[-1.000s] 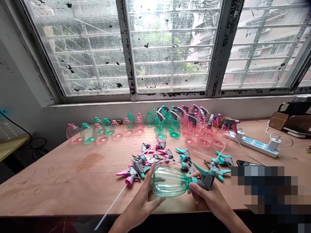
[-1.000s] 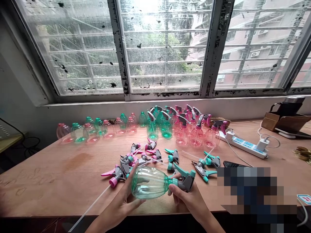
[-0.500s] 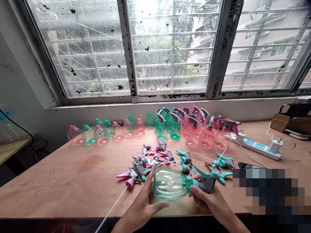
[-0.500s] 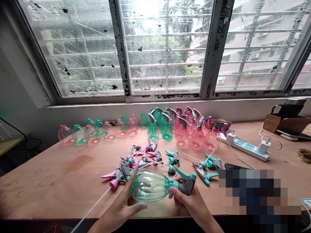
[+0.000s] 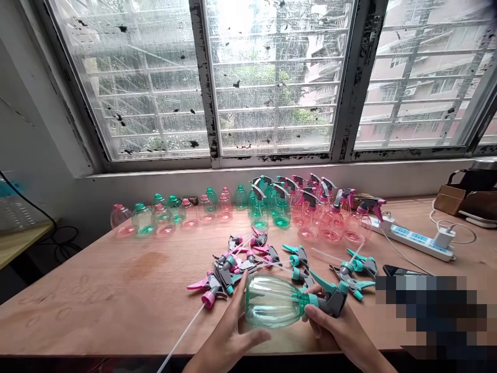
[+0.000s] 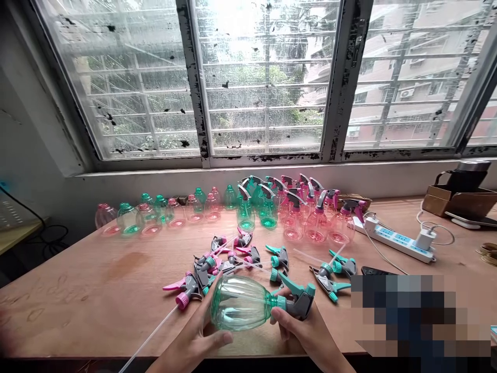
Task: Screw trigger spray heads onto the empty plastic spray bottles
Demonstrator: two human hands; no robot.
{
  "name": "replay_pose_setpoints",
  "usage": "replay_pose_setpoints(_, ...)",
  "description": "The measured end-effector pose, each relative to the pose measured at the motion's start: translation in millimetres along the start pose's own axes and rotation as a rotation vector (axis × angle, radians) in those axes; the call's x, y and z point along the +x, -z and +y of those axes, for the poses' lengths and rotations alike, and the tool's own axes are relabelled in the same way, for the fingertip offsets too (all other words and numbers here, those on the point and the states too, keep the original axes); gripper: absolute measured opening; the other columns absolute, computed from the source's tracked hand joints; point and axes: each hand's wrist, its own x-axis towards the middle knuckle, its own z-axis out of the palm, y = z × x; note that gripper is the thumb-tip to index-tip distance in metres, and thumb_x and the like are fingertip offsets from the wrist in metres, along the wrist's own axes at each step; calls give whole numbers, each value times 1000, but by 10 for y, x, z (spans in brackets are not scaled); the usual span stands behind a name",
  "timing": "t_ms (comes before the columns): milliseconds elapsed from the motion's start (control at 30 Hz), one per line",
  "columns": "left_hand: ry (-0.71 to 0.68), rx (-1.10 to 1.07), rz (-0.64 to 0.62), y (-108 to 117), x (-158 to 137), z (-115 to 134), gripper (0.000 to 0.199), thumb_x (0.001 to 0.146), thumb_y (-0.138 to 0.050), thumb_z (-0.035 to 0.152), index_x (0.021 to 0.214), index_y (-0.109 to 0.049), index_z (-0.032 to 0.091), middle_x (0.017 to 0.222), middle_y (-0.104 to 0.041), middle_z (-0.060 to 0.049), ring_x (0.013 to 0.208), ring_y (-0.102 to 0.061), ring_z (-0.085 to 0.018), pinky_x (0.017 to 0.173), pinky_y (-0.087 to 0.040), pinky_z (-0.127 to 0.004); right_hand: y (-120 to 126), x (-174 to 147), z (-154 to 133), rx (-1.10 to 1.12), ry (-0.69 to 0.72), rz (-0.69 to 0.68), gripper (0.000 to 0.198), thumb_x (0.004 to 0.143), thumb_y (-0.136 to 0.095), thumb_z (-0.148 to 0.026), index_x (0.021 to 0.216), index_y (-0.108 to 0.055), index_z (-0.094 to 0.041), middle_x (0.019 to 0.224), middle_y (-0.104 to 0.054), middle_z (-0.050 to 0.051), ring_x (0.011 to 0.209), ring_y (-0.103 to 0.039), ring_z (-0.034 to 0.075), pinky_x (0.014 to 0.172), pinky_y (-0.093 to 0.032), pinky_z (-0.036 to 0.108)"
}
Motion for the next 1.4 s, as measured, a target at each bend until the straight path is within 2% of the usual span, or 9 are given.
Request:
replay_pose_setpoints(133,0,-2,-21,10,3,-6,98,85,-78,40,161,-16,37,170,-18,-4,154,-26,-33,125,-26,-45,-4,8,4,-24,19,4,44,79,-82,-54,99,-64,-19,62,-70,0,45,-54,10,48,-39,21)
replay_pose_setpoints(267,-39,-19,-29,12,19,-53,107,85,-80,34,160,-4,43,170,-19,-3,153,-28,-32,124,-29,-45,-4,13,10,5,19,23,43,79,-82,-54,95,-62,-19,62,-70,0,44,-53,10,46,-39,22)
replay_pose_setpoints(367,-23,-26,-35,27,18,-73,113,83,-81,35,161,0,39,169,-23,-6,153,-28,-33,125,-26,-46,-14,5,5,8,10,29,44,78,-82,-54,97,-63,-19,62,-70,0,45,-54,11,46,-40,22)
replay_pose_setpoints(533,15,5,0,42,4,-44,102,83,-79,45,162,-16,31,171,-16,-6,155,-21,-34,127,-21,-46,-33,0,-17,-19,18,11,45,78,-83,-54,99,-64,-19,63,-70,1,45,-54,10,47,-40,21)
replay_pose_setpoints(800,-32,5,5,7,37,-32,107,84,-80,39,160,-6,42,168,-28,-4,153,-29,-30,126,-22,-44,-26,11,-16,26,11,25,44,78,-82,-55,92,-63,-18,61,-69,0,44,-54,10,46,-42,21)
replay_pose_setpoints(867,-15,-11,7,19,28,-32,108,81,-82,41,161,-9,39,169,-25,-5,153,-27,-31,127,-21,-45,-25,10,-6,15,13,16,44,77,-82,-55,94,-64,-18,62,-69,0,45,-54,10,46,-42,21)
replay_pose_setpoints(1000,14,-32,-32,35,10,-24,91,86,-77,42,160,-24,34,168,-25,-7,151,-32,-34,124,-28,-48,-23,17,14,20,19,16,44,77,-84,-54,96,-65,-18,63,-70,0,44,-55,11,45,-42,21)
replay_pose_setpoints(1267,52,-15,-45,54,63,10,115,80,-84,31,161,-2,38,168,-26,-6,151,-33,-34,122,-30,-48,-28,31,22,-4,28,53,44,77,-81,-57,91,-64,-19,60,-68,0,42,-53,12,44,-42,24)
replay_pose_setpoints(1400,110,-57,-72,108,41,140,115,74,-84,51,161,-11,35,164,-35,-7,153,-25,-37,123,-26,-54,-53,13,6,-16,27,42,46,76,-83,-57,93,-65,-19,58,-66,-2,43,-53,12,45,-41,23)
